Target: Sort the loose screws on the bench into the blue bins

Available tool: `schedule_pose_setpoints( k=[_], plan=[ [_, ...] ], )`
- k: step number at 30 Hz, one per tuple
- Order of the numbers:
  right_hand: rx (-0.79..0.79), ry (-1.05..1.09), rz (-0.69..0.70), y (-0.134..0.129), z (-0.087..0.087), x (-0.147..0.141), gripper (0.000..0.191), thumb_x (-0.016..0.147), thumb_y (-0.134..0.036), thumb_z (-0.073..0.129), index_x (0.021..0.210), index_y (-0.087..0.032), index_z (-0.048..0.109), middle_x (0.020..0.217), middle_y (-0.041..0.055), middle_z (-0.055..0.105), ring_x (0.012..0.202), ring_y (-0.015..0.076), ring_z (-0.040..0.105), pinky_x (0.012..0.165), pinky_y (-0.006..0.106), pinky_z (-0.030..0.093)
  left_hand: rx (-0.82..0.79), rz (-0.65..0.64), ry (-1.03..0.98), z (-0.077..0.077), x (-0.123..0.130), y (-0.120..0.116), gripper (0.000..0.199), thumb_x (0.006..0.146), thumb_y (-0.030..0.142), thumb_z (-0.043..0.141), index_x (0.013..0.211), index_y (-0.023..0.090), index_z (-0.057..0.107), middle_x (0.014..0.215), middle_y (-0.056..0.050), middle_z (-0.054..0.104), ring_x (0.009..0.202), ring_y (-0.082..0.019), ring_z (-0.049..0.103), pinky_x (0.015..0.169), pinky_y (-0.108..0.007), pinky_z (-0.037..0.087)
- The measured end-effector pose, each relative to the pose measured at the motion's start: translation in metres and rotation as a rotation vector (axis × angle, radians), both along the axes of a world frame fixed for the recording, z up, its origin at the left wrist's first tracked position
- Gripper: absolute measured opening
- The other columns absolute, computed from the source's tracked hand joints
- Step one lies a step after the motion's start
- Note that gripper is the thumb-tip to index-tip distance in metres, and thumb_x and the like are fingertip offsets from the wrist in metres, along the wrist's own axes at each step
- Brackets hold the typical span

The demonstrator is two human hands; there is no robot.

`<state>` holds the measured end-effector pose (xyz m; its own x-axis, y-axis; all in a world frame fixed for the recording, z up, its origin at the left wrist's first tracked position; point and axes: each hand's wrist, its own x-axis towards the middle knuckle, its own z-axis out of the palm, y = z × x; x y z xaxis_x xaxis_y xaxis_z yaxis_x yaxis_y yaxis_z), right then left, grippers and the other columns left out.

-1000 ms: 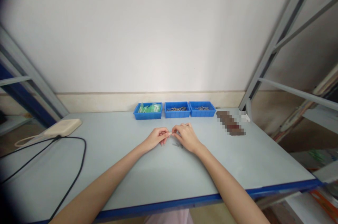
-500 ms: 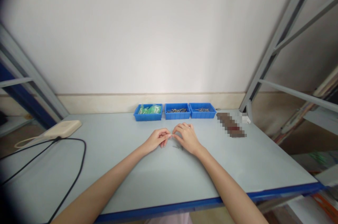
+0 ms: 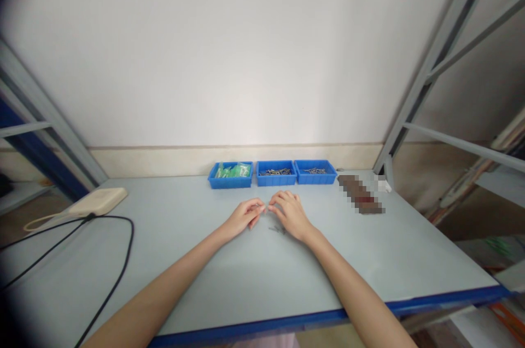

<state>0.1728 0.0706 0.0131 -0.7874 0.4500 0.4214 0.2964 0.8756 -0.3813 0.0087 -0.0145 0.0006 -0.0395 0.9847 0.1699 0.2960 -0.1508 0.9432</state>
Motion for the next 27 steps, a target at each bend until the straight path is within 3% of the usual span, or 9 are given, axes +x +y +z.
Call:
schedule_pose_setpoints(
  k=[4,10,13,19,22,24,27],
  plan=[
    [0.014,-0.036,0.011,0.0,0.0,-0.001,0.033,0.094,-0.034,0.032,0.077,-0.02,0.058,0.09,0.0023,0.06,0.088,0.0163,0.05,0.08,0.032,0.032,0.016,0.002,0.028,0.0,0.0,0.0,0.031,0.084,0.041,0.044,0.069,0.015,0.051,0.044,0.007,0.04,0.04,-0.006,0.037,0.044,-0.018,0.033],
    [0.018,0.025,0.006,0.001,-0.003,0.001,0.023,0.091,-0.037,0.04,0.089,-0.023,0.058,0.102,0.0044,0.058,0.098,0.0192,0.048,0.083,0.034,0.033,-0.006,-0.028,-0.035,-0.008,0.0,0.004,0.031,0.081,0.047,0.048,0.084,0.016,0.051,0.052,0.006,0.048,0.042,-0.008,0.044,0.041,-0.018,0.036],
    [0.065,0.0,-0.012,0.012,0.0,0.002,0.022,0.089,-0.037,0.042,0.088,-0.023,0.059,0.104,0.0039,0.058,0.098,0.0194,0.048,0.083,0.034,0.033,0.02,0.017,-0.019,-0.009,-0.003,0.005,0.038,0.085,0.051,0.036,0.087,0.016,0.05,0.053,0.004,0.048,0.041,-0.008,0.045,0.042,-0.019,0.037],
    [0.307,-0.087,-0.457,0.084,0.027,0.005,0.021,0.088,-0.032,0.045,0.086,-0.021,0.062,0.109,0.0089,0.056,0.102,0.0257,0.046,0.085,0.044,0.031,0.099,0.157,0.033,-0.012,-0.016,0.01,0.042,0.088,0.051,0.025,0.101,0.018,0.046,0.068,0.002,0.055,0.043,-0.007,0.048,0.046,-0.02,0.038],
    [0.332,-0.163,-0.599,0.111,0.035,0.018,0.023,0.084,-0.031,0.05,0.102,-0.018,0.059,0.118,0.0155,0.052,0.108,0.0312,0.043,0.086,0.049,0.031,0.086,0.16,0.017,-0.014,-0.02,0.011,0.043,0.088,0.052,0.024,0.1,0.017,0.046,0.068,0.002,0.056,0.041,-0.007,0.048,0.044,-0.02,0.037],
    [0.264,-0.183,-0.552,0.111,0.034,0.029,0.033,0.083,-0.033,0.052,0.113,-0.019,0.053,0.122,0.0158,0.049,0.11,0.0318,0.042,0.085,0.048,0.033,0.081,0.15,0.021,-0.014,-0.02,0.011,0.044,0.088,0.052,0.023,0.099,0.017,0.048,0.067,0.001,0.056,0.041,-0.007,0.047,0.044,-0.02,0.037],
    [0.058,-0.23,-0.164,0.087,0.024,0.046,0.035,0.082,-0.039,0.053,0.115,-0.027,0.053,0.12,0.0081,0.052,0.11,0.0262,0.044,0.089,0.043,0.035,0.071,0.119,0.059,-0.012,-0.018,0.009,0.046,0.088,0.052,0.023,0.091,0.016,0.052,0.062,0.001,0.056,0.042,-0.008,0.046,0.047,-0.021,0.038]
  ],
)
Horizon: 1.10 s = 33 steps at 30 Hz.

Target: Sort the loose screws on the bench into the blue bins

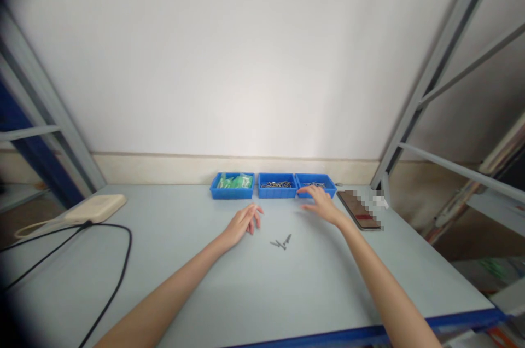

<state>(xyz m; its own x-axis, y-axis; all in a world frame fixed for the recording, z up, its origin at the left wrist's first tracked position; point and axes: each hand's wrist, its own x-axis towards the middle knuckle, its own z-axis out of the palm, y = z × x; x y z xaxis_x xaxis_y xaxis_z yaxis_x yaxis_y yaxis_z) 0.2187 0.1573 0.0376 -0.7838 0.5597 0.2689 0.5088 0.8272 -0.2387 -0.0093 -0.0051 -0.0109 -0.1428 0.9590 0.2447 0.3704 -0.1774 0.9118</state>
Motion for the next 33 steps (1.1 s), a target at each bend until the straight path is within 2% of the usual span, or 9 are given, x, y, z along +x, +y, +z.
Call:
schedule_pose_setpoints(
  k=[2,3,8,13,16,20,23,27,33],
  plan=[
    [-0.162,-0.04,0.22,-0.023,-0.01,0.007,0.033,0.079,-0.042,0.056,0.109,-0.029,0.058,0.12,0.0053,0.052,0.112,0.0234,0.044,0.094,0.039,0.033,-0.02,-0.015,0.027,0.001,0.002,-0.001,0.048,0.088,0.052,0.023,0.085,0.016,0.054,0.058,0.0,0.057,0.043,-0.009,0.047,0.048,-0.022,0.038],
    [-0.215,-0.046,0.259,-0.034,-0.015,0.008,0.032,0.078,-0.043,0.058,0.106,-0.029,0.06,0.119,0.0051,0.052,0.112,0.0229,0.044,0.095,0.039,0.032,-0.031,-0.015,0.035,0.001,0.002,-0.001,0.049,0.088,0.053,0.023,0.082,0.016,0.055,0.057,0.0,0.057,0.043,-0.01,0.047,0.048,-0.022,0.038],
    [-0.277,0.057,0.212,-0.059,-0.033,0.002,0.018,0.077,-0.039,0.061,0.078,-0.022,0.067,0.104,0.0049,0.058,0.1,0.0204,0.051,0.089,0.036,0.035,-0.044,-0.016,0.031,0.001,0.002,-0.002,0.052,0.087,0.054,0.026,0.077,0.015,0.057,0.052,0.0,0.057,0.045,-0.011,0.048,0.048,-0.022,0.038],
    [-0.118,0.056,0.186,-0.058,-0.032,-0.012,0.018,0.081,-0.038,0.057,0.076,-0.023,0.065,0.094,0.0025,0.062,0.093,0.0186,0.053,0.082,0.034,0.036,-0.048,-0.02,0.065,0.001,0.002,-0.003,0.052,0.087,0.054,0.027,0.075,0.015,0.059,0.053,-0.001,0.057,0.045,-0.011,0.049,0.049,-0.022,0.038],
    [0.107,-0.008,0.225,-0.062,-0.029,-0.017,0.02,0.086,-0.035,0.051,0.08,-0.02,0.064,0.085,0.0042,0.062,0.087,0.0185,0.054,0.078,0.033,0.035,-0.057,-0.019,0.077,0.0,0.001,-0.003,0.053,0.087,0.054,0.026,0.074,0.015,0.059,0.053,-0.001,0.057,0.045,-0.011,0.048,0.049,-0.022,0.037],
    [0.446,-0.147,0.342,-0.065,-0.029,-0.02,0.027,0.092,-0.018,0.037,0.078,-0.016,0.061,0.078,0.0064,0.06,0.076,0.0181,0.053,0.074,0.033,0.036,-0.061,-0.011,0.097,0.0,0.001,-0.001,0.053,0.087,0.054,0.026,0.073,0.015,0.059,0.053,0.0,0.057,0.045,-0.011,0.048,0.05,-0.022,0.037],
    [0.579,-0.197,0.351,-0.063,-0.028,-0.022,0.029,0.091,-0.011,0.034,0.076,-0.015,0.059,0.076,0.007,0.059,0.074,0.019,0.052,0.075,0.035,0.035,-0.059,-0.007,0.121,0.0,0.002,-0.002,0.052,0.087,0.052,0.026,0.073,0.015,0.059,0.053,0.0,0.057,0.045,-0.011,0.049,0.051,-0.022,0.037],
    [0.53,-0.125,0.266,-0.061,-0.022,-0.033,0.025,0.091,-0.014,0.037,0.08,-0.015,0.059,0.075,0.0058,0.061,0.072,0.0179,0.054,0.074,0.034,0.035,-0.028,-0.022,0.163,0.003,0.002,-0.005,0.046,0.088,0.049,0.027,0.08,0.016,0.058,0.055,0.001,0.059,0.046,-0.011,0.049,0.052,-0.022,0.036],
    [0.346,-0.056,0.314,-0.07,-0.021,-0.054,0.02,0.09,-0.016,0.042,0.08,-0.017,0.06,0.075,0.0039,0.064,0.069,0.0158,0.057,0.072,0.031,0.034,-0.037,-0.01,0.203,0.008,0.004,-0.009,0.04,0.087,0.048,0.031,0.084,0.017,0.056,0.056,0.002,0.06,0.046,-0.011,0.048,0.053,-0.021,0.036]
  ],
)
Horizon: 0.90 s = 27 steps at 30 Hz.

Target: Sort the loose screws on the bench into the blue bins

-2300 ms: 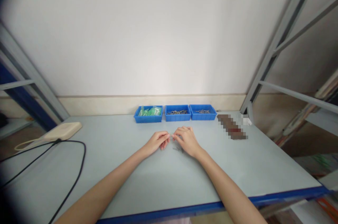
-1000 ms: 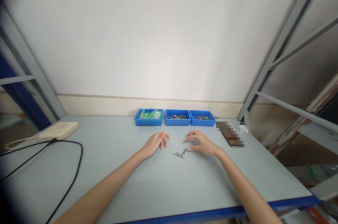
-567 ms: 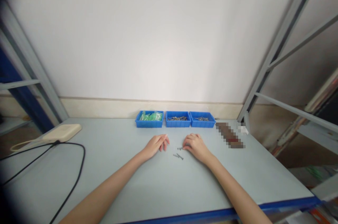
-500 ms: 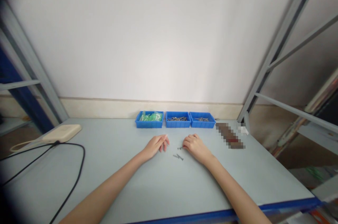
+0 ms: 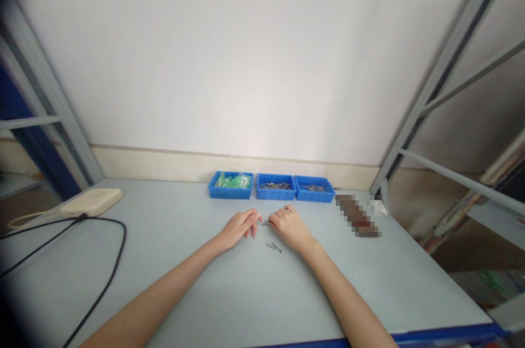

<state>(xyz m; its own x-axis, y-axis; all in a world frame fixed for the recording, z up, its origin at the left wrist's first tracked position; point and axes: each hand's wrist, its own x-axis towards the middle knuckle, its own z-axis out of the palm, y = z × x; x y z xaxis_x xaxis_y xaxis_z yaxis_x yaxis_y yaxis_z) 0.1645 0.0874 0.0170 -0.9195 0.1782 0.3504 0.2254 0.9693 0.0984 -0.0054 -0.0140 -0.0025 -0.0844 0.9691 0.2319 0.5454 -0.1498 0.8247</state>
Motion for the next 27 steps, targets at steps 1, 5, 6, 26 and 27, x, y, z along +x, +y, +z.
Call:
schedule_pose_setpoints(
  k=[1,5,6,26,27],
  plan=[
    [-0.033,0.028,-0.004,-0.002,-0.001,-0.002,0.019,0.09,-0.017,0.042,0.081,-0.017,0.06,0.076,0.0038,0.064,0.07,0.0157,0.057,0.073,0.031,0.034,0.0,-0.001,0.006,0.0,0.0,0.0,0.039,0.087,0.048,0.033,0.083,0.017,0.056,0.056,0.002,0.061,0.046,-0.011,0.048,0.053,-0.021,0.036],
    [-0.109,0.136,-0.045,-0.01,-0.006,-0.002,0.021,0.092,-0.024,0.04,0.086,-0.019,0.059,0.079,0.0043,0.065,0.073,0.016,0.058,0.073,0.031,0.033,0.002,-0.018,0.003,-0.002,0.0,0.002,0.037,0.084,0.047,0.039,0.073,0.017,0.057,0.057,0.001,0.06,0.051,-0.012,0.051,0.056,-0.021,0.037],
    [-0.109,0.144,-0.061,-0.012,-0.006,-0.001,0.021,0.092,-0.025,0.04,0.086,-0.019,0.06,0.078,0.0043,0.065,0.072,0.0163,0.057,0.072,0.031,0.032,-0.005,-0.029,-0.024,-0.002,0.0,0.002,0.036,0.084,0.046,0.041,0.071,0.017,0.057,0.056,0.001,0.059,0.052,-0.012,0.051,0.056,-0.021,0.038],
    [-0.457,0.233,-0.117,-0.018,-0.012,0.0,0.029,0.091,-0.035,0.039,0.08,-0.021,0.061,0.08,0.001,0.066,0.079,0.0157,0.055,0.074,0.03,0.031,-0.022,-0.067,-0.232,0.004,0.013,-0.001,0.029,0.082,0.039,0.044,0.064,0.017,0.047,0.05,0.004,0.049,0.044,-0.009,0.045,0.048,-0.021,0.037],
    [-0.468,0.242,-0.12,-0.018,-0.013,0.0,0.03,0.091,-0.035,0.038,0.078,-0.02,0.06,0.079,0.0009,0.065,0.078,0.0154,0.055,0.075,0.03,0.031,-0.018,-0.056,-0.208,0.004,0.013,-0.001,0.032,0.083,0.04,0.042,0.06,0.017,0.046,0.048,0.004,0.047,0.045,-0.009,0.045,0.049,-0.021,0.037]
  ],
)
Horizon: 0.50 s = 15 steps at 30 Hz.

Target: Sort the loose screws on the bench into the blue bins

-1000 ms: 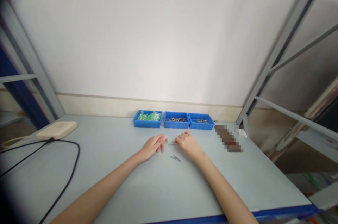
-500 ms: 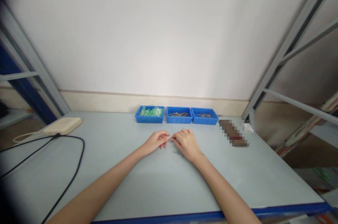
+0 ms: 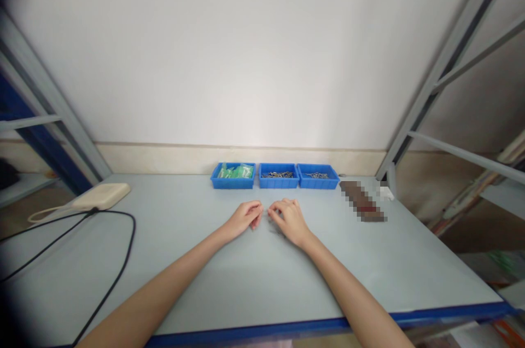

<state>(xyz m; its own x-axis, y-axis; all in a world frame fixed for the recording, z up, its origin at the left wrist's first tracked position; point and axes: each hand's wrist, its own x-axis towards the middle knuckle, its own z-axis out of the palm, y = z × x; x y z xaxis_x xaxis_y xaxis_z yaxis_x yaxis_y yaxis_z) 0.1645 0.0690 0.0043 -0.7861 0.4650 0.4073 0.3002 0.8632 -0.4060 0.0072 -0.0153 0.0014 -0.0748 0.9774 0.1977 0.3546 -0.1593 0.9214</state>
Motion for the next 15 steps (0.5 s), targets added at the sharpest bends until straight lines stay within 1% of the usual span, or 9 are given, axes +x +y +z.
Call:
schedule_pose_setpoints(
  k=[2,4,7,9,10,12,15],
  plan=[
    [-0.017,0.016,-0.012,-0.0006,-0.0006,-0.0006,0.031,0.092,-0.033,0.037,0.074,-0.019,0.058,0.076,0.0009,0.064,0.077,0.0151,0.055,0.075,0.03,0.031,-0.002,0.009,0.034,-0.0007,0.0,0.0,0.038,0.085,0.041,0.039,0.056,0.017,0.044,0.046,0.004,0.046,0.045,-0.009,0.046,0.051,-0.021,0.037],
    [-0.029,0.037,-0.027,0.0005,-0.0019,-0.0005,0.03,0.092,-0.033,0.037,0.075,-0.019,0.058,0.076,0.0008,0.064,0.077,0.0153,0.055,0.075,0.03,0.031,-0.009,-0.006,0.021,-0.0012,0.0,0.0002,0.037,0.084,0.042,0.04,0.059,0.016,0.047,0.047,0.004,0.046,0.045,-0.009,0.046,0.05,-0.021,0.037],
    [-0.035,0.076,-0.043,0.0047,-0.0049,0.0006,0.023,0.09,-0.034,0.042,0.082,-0.021,0.059,0.082,0.0012,0.065,0.08,0.0162,0.055,0.077,0.031,0.031,-0.021,-0.024,-0.049,-0.0013,0.0,0.0007,0.027,0.081,0.043,0.048,0.078,0.016,0.052,0.051,0.005,0.049,0.044,-0.009,0.046,0.046,-0.02,0.037],
    [-0.039,0.1,-0.051,0.0073,-0.0065,0.0013,0.021,0.089,-0.036,0.045,0.086,-0.022,0.06,0.086,0.0019,0.065,0.082,0.0171,0.055,0.078,0.032,0.031,-0.024,-0.023,-0.076,-0.0007,0.0001,0.0008,0.027,0.078,0.042,0.052,0.087,0.016,0.051,0.052,0.005,0.05,0.043,-0.009,0.046,0.045,-0.02,0.037],
    [-0.042,0.106,-0.051,0.0081,-0.0069,0.0015,0.021,0.088,-0.036,0.045,0.086,-0.022,0.06,0.087,0.0022,0.065,0.083,0.0175,0.055,0.079,0.032,0.031,-0.023,-0.022,-0.077,-0.0002,0.0002,0.0006,0.027,0.078,0.042,0.053,0.086,0.016,0.052,0.052,0.005,0.05,0.043,-0.009,0.046,0.045,-0.019,0.037],
    [-0.056,0.103,-0.043,0.0081,-0.0068,0.0015,0.023,0.089,-0.037,0.044,0.084,-0.021,0.06,0.085,0.0023,0.065,0.083,0.0177,0.055,0.079,0.033,0.031,-0.02,-0.024,-0.061,0.0009,0.0007,0.0,0.028,0.079,0.043,0.05,0.077,0.015,0.053,0.051,0.004,0.049,0.044,-0.008,0.046,0.046,-0.02,0.037],
    [-0.073,0.076,-0.01,0.0063,-0.0061,0.0008,0.028,0.091,-0.036,0.04,0.076,-0.02,0.059,0.078,0.0011,0.065,0.079,0.0164,0.055,0.079,0.032,0.03,-0.029,-0.017,-0.04,0.0017,0.0014,-0.0009,0.039,0.082,0.046,0.044,0.061,0.014,0.051,0.049,0.003,0.048,0.045,-0.008,0.046,0.047,-0.02,0.038]
  ],
)
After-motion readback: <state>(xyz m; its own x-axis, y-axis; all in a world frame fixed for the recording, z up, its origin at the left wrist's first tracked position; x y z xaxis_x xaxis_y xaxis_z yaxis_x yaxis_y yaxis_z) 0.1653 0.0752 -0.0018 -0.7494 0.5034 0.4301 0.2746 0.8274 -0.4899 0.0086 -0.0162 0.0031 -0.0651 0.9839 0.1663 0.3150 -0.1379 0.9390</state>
